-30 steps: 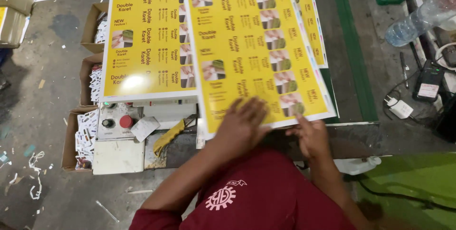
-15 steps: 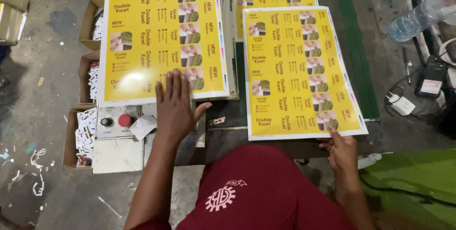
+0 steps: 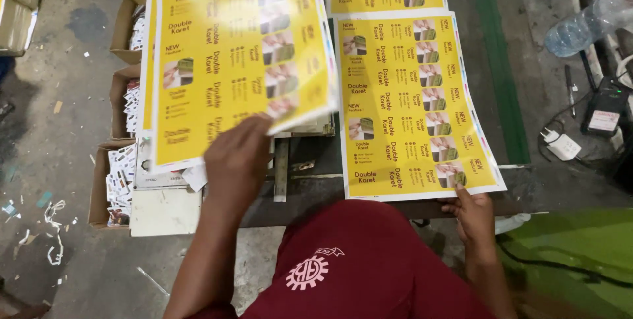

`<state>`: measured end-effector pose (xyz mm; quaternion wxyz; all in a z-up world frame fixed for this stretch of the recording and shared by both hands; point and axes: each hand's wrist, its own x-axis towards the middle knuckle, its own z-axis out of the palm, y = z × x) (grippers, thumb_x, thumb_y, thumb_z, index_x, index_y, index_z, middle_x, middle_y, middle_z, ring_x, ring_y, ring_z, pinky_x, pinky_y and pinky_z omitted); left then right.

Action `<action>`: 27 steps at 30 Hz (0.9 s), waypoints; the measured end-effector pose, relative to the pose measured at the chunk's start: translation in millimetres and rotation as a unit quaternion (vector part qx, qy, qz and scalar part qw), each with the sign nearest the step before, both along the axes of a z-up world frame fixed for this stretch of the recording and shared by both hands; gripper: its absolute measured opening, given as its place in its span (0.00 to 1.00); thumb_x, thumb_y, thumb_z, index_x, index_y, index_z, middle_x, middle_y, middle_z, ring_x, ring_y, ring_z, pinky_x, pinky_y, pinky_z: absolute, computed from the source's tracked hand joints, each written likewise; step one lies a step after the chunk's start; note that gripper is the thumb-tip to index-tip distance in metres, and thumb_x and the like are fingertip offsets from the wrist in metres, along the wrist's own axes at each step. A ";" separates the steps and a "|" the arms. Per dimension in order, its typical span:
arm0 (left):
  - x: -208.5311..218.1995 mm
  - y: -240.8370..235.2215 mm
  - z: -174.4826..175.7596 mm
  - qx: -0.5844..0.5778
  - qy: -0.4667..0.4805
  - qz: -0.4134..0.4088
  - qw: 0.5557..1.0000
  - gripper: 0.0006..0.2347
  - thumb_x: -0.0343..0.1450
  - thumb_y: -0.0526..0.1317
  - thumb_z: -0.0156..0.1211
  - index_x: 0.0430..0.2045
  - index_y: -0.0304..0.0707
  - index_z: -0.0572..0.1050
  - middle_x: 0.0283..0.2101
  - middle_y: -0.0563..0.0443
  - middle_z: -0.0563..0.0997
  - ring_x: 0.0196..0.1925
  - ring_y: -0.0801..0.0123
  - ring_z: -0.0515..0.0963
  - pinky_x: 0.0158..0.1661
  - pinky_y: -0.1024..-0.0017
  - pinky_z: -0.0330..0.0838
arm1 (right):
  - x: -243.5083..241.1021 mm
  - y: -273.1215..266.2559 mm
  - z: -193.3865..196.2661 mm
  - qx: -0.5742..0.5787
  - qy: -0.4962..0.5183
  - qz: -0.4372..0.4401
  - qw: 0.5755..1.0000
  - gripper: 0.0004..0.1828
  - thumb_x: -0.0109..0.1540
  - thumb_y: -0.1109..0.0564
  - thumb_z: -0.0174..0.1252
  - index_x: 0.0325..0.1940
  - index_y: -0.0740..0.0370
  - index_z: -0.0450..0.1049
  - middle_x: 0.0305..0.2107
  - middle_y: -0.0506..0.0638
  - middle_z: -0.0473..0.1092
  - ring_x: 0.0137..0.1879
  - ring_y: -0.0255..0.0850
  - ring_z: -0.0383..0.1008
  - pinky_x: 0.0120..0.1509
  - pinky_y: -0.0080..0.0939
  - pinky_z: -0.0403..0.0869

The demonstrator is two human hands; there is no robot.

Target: Manually sorting and stacking sheets of printed labels in a production environment.

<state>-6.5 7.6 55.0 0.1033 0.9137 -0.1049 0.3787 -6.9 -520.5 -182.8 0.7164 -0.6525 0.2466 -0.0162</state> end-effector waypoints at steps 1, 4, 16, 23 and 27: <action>0.3 -2.8 -7.0 0.000 0.000 0.002 1.000 0.08 0.73 0.39 0.65 0.44 0.46 0.84 0.47 0.50 0.87 0.48 0.58 0.86 0.47 0.67 0.80 | 0.4 4.6 3.9 0.000 0.000 0.002 1.000 0.07 0.72 0.60 0.55 0.52 0.66 0.70 0.32 0.58 0.74 0.30 0.50 0.80 0.27 0.48 0.82; 4.0 -11.3 -20.6 0.043 0.106 -0.009 0.993 0.08 0.72 0.40 0.62 0.43 0.48 0.83 0.41 0.50 0.86 0.46 0.56 0.87 0.45 0.65 0.79 | 5.1 22.2 17.1 0.000 0.000 0.002 1.000 0.09 0.71 0.59 0.58 0.50 0.68 0.69 0.31 0.58 0.73 0.29 0.48 0.79 0.27 0.47 0.81; 0.6 -20.9 -7.3 -0.033 0.070 0.000 0.997 0.09 0.69 0.35 0.64 0.43 0.43 0.84 0.41 0.44 0.86 0.47 0.49 0.86 0.43 0.61 0.79 | 108.2 55.1 23.1 0.028 -0.036 0.049 0.998 0.18 0.73 0.55 0.54 0.64 0.67 0.64 0.37 0.59 0.75 0.32 0.48 0.81 0.26 0.45 0.83; -6.1 -28.5 -21.3 -0.098 0.045 -0.080 0.991 0.09 0.70 0.36 0.65 0.42 0.43 0.84 0.43 0.44 0.86 0.47 0.51 0.86 0.45 0.61 0.80 | 64.7 70.7 51.1 0.017 0.006 0.112 0.994 0.27 0.72 0.56 0.50 0.75 0.60 0.56 0.47 0.63 0.75 0.42 0.50 0.81 0.32 0.37 0.79; -0.5 -74.2 -21.5 -0.093 0.067 -0.167 0.979 0.11 0.70 0.37 0.63 0.45 0.40 0.82 0.47 0.40 0.84 0.53 0.47 0.83 0.52 0.54 0.76 | 38.7 119.5 93.0 -0.011 -0.026 0.248 0.968 0.28 0.66 0.57 0.55 0.71 0.64 0.66 0.47 0.71 0.76 0.43 0.54 0.82 0.33 0.40 0.80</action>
